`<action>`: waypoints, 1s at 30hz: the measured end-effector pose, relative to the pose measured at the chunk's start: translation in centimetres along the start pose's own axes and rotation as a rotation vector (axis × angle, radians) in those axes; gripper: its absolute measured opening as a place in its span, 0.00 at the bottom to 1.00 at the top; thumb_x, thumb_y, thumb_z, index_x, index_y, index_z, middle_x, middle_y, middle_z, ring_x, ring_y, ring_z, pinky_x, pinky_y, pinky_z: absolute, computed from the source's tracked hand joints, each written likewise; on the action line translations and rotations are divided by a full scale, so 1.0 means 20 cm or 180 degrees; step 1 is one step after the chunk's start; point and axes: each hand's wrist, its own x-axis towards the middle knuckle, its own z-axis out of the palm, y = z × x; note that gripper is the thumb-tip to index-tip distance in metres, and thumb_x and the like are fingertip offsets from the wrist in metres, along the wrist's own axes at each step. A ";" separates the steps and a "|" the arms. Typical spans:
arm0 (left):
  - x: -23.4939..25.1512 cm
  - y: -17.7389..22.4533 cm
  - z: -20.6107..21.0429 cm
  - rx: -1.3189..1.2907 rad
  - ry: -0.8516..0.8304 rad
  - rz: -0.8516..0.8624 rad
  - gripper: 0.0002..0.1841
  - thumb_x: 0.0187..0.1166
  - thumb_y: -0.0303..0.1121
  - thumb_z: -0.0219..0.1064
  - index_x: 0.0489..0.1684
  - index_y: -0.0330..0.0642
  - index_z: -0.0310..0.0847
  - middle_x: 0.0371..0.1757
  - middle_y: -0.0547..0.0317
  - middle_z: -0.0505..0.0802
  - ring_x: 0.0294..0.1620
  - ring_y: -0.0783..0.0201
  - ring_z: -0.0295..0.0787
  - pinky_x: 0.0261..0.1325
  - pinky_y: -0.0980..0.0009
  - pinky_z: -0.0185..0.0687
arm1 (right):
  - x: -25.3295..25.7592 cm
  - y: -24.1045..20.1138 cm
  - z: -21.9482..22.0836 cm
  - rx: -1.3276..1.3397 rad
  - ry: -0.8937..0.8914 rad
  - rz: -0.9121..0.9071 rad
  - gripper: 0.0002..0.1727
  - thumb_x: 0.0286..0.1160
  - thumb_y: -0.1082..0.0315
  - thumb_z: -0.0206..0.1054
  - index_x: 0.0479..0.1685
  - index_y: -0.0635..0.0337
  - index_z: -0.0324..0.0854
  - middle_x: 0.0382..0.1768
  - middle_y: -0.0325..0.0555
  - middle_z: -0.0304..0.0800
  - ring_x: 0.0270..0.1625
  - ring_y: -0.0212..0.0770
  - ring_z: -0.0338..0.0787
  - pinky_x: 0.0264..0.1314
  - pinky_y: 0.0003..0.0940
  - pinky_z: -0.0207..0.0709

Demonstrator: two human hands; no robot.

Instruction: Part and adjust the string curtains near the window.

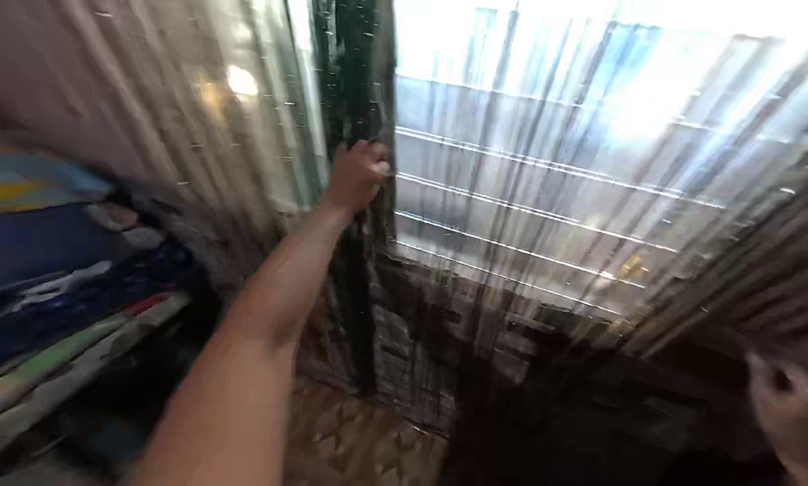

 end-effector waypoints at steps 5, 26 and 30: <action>0.01 -0.03 0.09 -0.0061 0.0177 0.0153 0.10 0.85 0.23 0.60 0.50 0.29 0.88 0.64 0.26 0.86 0.66 0.20 0.79 0.63 0.19 0.67 | 0.22 -0.12 -0.01 0.0027 0.0954 -0.0162 0.20 0.86 0.65 0.60 0.66 0.75 0.80 0.55 0.75 0.87 0.55 0.72 0.90 0.58 0.66 0.82; -0.05 0.18 0.20 0.0126 0.0341 0.0157 0.17 0.85 0.30 0.60 0.67 0.40 0.86 0.72 0.39 0.86 0.73 0.33 0.81 0.67 0.27 0.70 | 0.71 -0.56 -0.05 -0.0403 0.0281 -0.0148 0.18 0.85 0.65 0.59 0.53 0.78 0.78 0.57 0.83 0.81 0.54 0.84 0.85 0.46 0.82 0.74; -0.09 0.44 0.32 -0.0032 0.0356 -0.0104 0.22 0.88 0.33 0.58 0.81 0.47 0.77 0.79 0.47 0.83 0.78 0.39 0.78 0.74 0.31 0.66 | 0.63 -0.48 -0.01 -0.0147 0.0447 -0.0415 0.18 0.84 0.67 0.59 0.52 0.81 0.78 0.57 0.84 0.79 0.59 0.84 0.83 0.55 0.80 0.74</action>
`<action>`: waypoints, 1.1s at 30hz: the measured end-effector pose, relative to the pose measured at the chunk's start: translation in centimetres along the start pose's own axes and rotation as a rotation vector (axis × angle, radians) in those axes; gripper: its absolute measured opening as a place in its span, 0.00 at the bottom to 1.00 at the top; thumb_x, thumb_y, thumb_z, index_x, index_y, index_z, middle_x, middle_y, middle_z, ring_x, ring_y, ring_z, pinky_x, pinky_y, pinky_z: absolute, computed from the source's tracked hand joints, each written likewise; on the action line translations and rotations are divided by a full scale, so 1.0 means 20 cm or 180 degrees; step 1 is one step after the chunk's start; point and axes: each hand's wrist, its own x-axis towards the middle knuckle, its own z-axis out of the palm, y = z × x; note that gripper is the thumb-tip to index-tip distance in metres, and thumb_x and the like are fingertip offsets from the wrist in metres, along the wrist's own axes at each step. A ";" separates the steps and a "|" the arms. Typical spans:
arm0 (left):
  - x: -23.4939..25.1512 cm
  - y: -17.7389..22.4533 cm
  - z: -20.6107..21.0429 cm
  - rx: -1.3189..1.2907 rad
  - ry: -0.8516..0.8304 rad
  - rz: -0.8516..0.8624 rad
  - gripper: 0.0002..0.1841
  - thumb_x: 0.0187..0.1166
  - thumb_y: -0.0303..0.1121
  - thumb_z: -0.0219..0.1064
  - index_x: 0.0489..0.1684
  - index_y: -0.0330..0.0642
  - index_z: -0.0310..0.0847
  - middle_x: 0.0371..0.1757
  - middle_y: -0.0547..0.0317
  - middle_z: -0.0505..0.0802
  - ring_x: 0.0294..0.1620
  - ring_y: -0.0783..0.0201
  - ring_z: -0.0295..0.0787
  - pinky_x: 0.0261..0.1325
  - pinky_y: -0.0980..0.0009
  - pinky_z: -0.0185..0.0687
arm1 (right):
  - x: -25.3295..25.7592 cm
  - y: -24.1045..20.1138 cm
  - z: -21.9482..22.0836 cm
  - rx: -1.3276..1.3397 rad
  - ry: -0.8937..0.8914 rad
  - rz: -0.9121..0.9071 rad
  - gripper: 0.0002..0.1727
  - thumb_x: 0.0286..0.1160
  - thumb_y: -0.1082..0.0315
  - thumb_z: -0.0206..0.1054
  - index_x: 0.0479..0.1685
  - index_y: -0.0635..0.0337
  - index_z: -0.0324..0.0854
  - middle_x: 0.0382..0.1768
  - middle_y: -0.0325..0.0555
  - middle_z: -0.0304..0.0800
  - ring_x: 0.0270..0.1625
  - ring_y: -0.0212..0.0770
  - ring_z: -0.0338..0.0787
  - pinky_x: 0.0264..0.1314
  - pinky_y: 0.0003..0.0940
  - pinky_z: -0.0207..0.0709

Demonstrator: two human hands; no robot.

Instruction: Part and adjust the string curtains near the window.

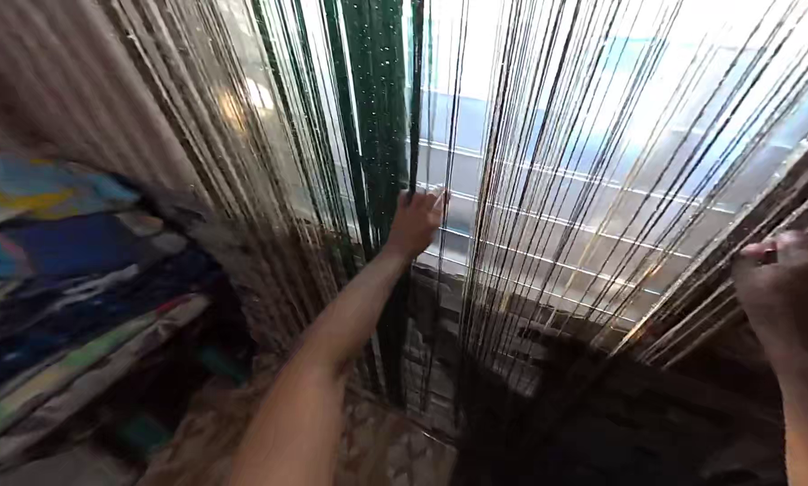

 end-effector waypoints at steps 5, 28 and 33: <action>0.02 0.12 0.10 -0.0169 0.0370 -0.0266 0.23 0.90 0.41 0.56 0.82 0.49 0.77 0.76 0.43 0.84 0.75 0.35 0.80 0.71 0.27 0.66 | -0.12 0.04 -0.01 0.0167 0.0223 -0.0158 0.23 0.87 0.62 0.57 0.52 0.82 0.80 0.58 0.84 0.79 0.61 0.82 0.83 0.60 0.77 0.74; 0.17 -0.05 -0.22 -0.0564 0.0071 0.0940 0.07 0.81 0.28 0.66 0.40 0.38 0.92 0.40 0.45 0.95 0.50 0.38 0.91 0.61 0.29 0.71 | -0.56 0.04 0.10 0.0112 0.0566 -0.0331 0.19 0.88 0.65 0.58 0.46 0.77 0.86 0.45 0.75 0.87 0.50 0.71 0.90 0.52 0.60 0.82; 0.13 -0.02 -0.23 -0.0438 0.0174 0.0845 0.06 0.78 0.28 0.70 0.40 0.36 0.92 0.40 0.43 0.95 0.48 0.38 0.92 0.60 0.28 0.74 | -0.66 -0.10 0.08 0.0102 0.0999 -0.0284 0.22 0.84 0.59 0.64 0.61 0.71 0.85 0.65 0.82 0.79 0.69 0.76 0.80 0.75 0.61 0.71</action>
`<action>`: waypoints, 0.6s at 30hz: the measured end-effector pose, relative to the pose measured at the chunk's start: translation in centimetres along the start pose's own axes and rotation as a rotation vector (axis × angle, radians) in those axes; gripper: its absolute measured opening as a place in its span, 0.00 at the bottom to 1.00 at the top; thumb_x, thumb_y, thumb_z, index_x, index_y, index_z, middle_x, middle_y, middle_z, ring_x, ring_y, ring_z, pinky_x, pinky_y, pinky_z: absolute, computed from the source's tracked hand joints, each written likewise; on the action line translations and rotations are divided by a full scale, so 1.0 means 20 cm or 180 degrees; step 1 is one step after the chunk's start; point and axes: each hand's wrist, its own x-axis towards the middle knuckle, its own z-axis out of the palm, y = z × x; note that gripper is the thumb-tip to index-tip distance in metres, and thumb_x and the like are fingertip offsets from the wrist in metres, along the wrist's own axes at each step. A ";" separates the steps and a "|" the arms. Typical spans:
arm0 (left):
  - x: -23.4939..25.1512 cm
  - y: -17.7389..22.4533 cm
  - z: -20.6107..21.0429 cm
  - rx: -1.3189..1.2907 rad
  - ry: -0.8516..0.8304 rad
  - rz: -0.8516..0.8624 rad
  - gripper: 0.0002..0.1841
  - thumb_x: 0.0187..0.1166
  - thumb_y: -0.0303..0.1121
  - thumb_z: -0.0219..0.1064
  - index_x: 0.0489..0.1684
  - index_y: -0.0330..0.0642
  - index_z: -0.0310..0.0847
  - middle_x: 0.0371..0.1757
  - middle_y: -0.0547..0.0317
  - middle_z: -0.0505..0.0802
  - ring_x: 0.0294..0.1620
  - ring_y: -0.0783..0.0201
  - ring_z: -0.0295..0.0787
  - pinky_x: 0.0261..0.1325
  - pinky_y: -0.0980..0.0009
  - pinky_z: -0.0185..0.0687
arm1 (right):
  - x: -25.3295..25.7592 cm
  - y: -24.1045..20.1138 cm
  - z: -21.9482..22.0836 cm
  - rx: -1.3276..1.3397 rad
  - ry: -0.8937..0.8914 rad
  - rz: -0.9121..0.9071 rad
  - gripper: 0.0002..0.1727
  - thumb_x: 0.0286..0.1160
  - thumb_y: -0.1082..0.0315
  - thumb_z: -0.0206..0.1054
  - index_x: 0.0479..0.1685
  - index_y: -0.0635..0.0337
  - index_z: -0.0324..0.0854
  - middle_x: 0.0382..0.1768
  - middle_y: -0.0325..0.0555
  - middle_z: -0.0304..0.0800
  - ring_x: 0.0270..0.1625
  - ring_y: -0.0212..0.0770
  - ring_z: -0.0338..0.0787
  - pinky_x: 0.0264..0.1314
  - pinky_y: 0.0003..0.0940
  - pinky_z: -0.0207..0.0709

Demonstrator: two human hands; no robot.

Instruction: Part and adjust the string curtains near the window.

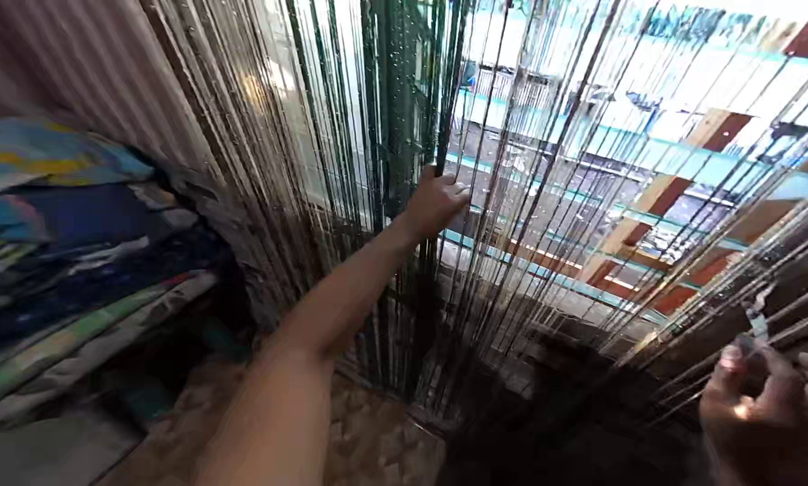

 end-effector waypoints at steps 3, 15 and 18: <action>-0.01 -0.01 0.00 -0.0016 0.0000 0.0054 0.06 0.78 0.29 0.70 0.39 0.36 0.92 0.41 0.44 0.95 0.48 0.39 0.93 0.63 0.30 0.74 | 0.04 -0.36 0.10 0.0756 0.0300 -0.0991 0.12 0.85 0.60 0.62 0.54 0.58 0.83 0.55 0.59 0.84 0.65 0.54 0.83 0.73 0.44 0.72; -0.04 -0.06 -0.06 -0.0146 -0.0145 -0.0038 0.10 0.82 0.35 0.69 0.50 0.40 0.91 0.51 0.45 0.95 0.55 0.40 0.91 0.61 0.32 0.75 | 0.62 -1.00 0.63 0.0354 -0.2549 -0.1417 0.08 0.79 0.77 0.64 0.47 0.69 0.87 0.44 0.67 0.91 0.48 0.71 0.92 0.44 0.68 0.83; -0.22 -0.18 -0.23 0.0289 -0.0516 -0.0702 0.23 0.82 0.39 0.69 0.75 0.48 0.81 0.74 0.44 0.87 0.73 0.38 0.83 0.67 0.28 0.71 | 0.58 -1.00 0.63 0.0365 -0.2438 -0.1406 0.06 0.78 0.78 0.64 0.45 0.71 0.86 0.42 0.69 0.90 0.47 0.72 0.92 0.42 0.68 0.82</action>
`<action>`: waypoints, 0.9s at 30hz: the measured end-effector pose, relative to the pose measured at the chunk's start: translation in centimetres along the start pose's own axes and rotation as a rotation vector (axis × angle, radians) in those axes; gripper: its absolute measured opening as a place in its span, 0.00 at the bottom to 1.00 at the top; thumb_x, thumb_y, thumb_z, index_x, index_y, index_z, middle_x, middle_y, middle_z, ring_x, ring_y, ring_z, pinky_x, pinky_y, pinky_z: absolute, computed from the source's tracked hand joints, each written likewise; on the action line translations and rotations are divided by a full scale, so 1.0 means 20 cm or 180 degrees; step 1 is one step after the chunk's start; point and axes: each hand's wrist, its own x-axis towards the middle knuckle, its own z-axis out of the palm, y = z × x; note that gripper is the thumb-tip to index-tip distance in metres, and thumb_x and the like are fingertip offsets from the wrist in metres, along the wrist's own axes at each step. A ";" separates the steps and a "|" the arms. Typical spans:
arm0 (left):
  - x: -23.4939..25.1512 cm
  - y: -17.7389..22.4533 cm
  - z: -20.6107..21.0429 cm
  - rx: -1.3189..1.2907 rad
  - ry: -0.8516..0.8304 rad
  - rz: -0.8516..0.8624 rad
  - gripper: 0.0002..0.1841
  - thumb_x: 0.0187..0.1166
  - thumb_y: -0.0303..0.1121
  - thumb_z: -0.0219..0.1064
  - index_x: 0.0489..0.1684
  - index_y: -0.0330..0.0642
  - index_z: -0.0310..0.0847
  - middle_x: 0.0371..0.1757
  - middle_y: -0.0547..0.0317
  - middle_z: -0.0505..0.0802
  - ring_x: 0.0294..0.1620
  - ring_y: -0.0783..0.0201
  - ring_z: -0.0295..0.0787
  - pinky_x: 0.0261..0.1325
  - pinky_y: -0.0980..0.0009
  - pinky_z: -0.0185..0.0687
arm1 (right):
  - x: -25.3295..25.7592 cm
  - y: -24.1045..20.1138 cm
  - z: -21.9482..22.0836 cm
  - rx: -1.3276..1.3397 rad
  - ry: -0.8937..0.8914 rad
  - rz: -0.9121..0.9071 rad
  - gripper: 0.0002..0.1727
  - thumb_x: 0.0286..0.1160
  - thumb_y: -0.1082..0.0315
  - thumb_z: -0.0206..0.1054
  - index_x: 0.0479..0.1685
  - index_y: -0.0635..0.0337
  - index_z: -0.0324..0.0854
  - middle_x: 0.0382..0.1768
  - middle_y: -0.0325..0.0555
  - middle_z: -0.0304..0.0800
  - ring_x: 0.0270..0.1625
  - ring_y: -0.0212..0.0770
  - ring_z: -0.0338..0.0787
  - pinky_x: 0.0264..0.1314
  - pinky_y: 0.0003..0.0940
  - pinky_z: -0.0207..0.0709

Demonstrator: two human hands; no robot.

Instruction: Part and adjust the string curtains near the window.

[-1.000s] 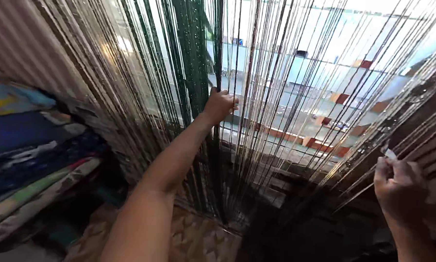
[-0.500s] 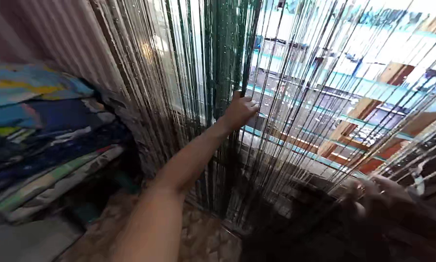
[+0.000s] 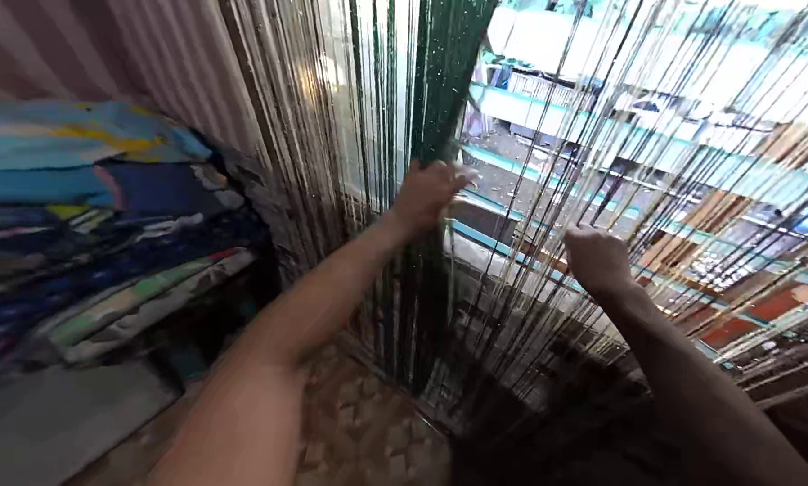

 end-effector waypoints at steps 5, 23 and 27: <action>-0.30 -0.25 -0.21 0.1226 -0.1388 -0.1280 0.16 0.76 0.17 0.65 0.61 0.23 0.84 0.83 0.26 0.73 0.85 0.25 0.64 0.81 0.23 0.53 | -0.01 0.01 0.07 -0.0070 0.0379 -0.0072 0.07 0.77 0.79 0.64 0.47 0.70 0.86 0.43 0.69 0.91 0.48 0.73 0.92 0.41 0.68 0.82; 0.17 0.39 0.25 -0.6078 0.2116 -0.4538 0.24 0.92 0.38 0.41 0.81 0.34 0.57 0.72 0.42 0.74 0.69 0.52 0.75 0.72 0.56 0.74 | 0.00 0.02 0.05 0.0018 0.0307 0.0027 0.08 0.80 0.77 0.62 0.48 0.69 0.87 0.43 0.69 0.91 0.49 0.74 0.91 0.40 0.69 0.81; 0.24 0.39 0.38 -0.6564 0.2839 -0.4814 0.32 0.93 0.49 0.39 0.91 0.40 0.47 0.87 0.43 0.65 0.85 0.50 0.66 0.83 0.55 0.66 | -0.01 0.01 0.06 0.0051 0.0326 0.0026 0.09 0.76 0.80 0.65 0.51 0.69 0.87 0.46 0.68 0.91 0.53 0.72 0.91 0.46 0.68 0.81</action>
